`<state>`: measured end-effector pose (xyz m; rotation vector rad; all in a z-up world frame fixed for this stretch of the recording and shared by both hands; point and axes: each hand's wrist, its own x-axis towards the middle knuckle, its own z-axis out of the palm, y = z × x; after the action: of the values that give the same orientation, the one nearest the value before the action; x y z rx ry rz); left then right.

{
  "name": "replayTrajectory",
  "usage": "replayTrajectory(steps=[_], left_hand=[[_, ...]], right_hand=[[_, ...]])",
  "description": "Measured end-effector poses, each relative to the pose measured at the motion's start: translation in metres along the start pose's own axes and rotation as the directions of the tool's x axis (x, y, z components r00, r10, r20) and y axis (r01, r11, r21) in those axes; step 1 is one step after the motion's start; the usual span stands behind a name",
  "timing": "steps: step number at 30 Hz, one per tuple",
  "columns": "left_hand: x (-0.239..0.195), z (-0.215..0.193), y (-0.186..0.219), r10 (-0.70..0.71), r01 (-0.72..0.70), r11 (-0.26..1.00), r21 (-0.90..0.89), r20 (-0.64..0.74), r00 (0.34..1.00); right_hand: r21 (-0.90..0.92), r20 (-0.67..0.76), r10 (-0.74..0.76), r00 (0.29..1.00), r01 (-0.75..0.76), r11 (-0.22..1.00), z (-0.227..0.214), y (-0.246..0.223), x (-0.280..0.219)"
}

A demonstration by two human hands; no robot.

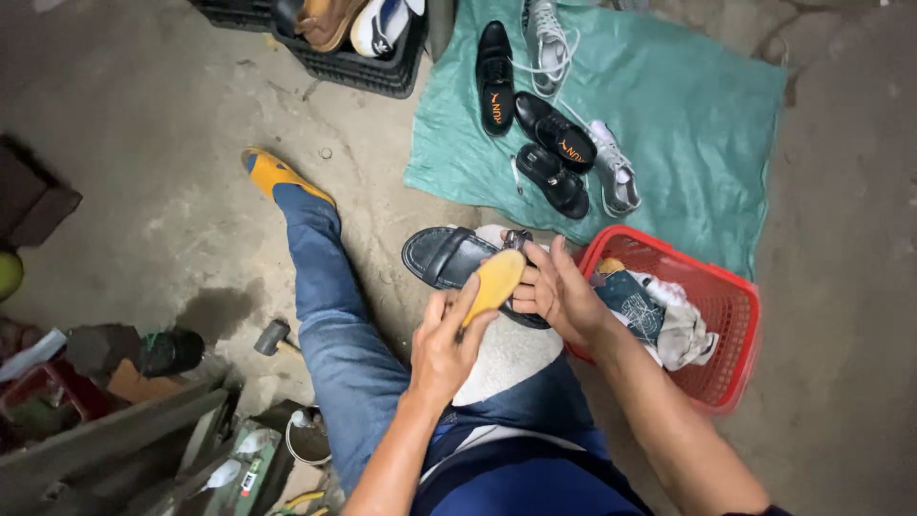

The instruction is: The person sits on the floor and uses a yellow brush to scrub the exterior of a black shoe held in their left hand. They rotate the shoe to clean different sides and then place it on a green tarp with other shoes before picking up another shoe to continue the process.

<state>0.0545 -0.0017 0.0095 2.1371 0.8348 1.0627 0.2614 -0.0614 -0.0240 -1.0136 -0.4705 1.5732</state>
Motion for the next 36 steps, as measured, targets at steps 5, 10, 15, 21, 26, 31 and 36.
replayTrajectory(steps=[5,10,15,21,26,31,36], left_hand=[[-0.045,-0.018,-0.013,-0.032,0.034,0.999,-0.039,0.048,0.998],[-0.075,-0.031,-0.027,-0.079,0.079,0.996,-0.028,0.024,0.997],[-0.011,0.004,-0.008,-0.019,0.016,0.998,-0.067,-0.052,0.998],[-0.023,-0.004,-0.002,-0.046,0.052,0.994,-0.098,0.063,0.997],[-0.046,-0.009,-0.009,-0.099,0.101,0.992,-0.075,0.032,0.995],[0.016,-0.009,0.002,-0.058,0.059,0.996,-0.061,0.019,0.998],[-0.038,-0.02,0.002,-0.04,0.073,0.982,-0.175,0.183,0.982]], right_hand=[[0.042,-0.022,-0.029,0.999,0.029,0.999,0.022,-0.03,-0.011],[0.1,-0.019,-0.013,1.0,0.015,0.995,0.024,-0.033,-0.014],[0.051,0.005,0.014,1.0,-0.014,0.999,-0.001,0.01,0.0],[0.06,0.033,-0.002,0.999,0.0,0.998,0.028,-0.027,-0.013],[0.034,0.057,0.007,0.998,-0.008,0.999,0.035,-0.026,-0.016],[0.013,0.069,0.018,0.997,-0.019,1.0,0.021,-0.014,-0.002],[0.197,-0.005,0.079,0.997,-0.077,0.977,0.041,-0.045,-0.021]])
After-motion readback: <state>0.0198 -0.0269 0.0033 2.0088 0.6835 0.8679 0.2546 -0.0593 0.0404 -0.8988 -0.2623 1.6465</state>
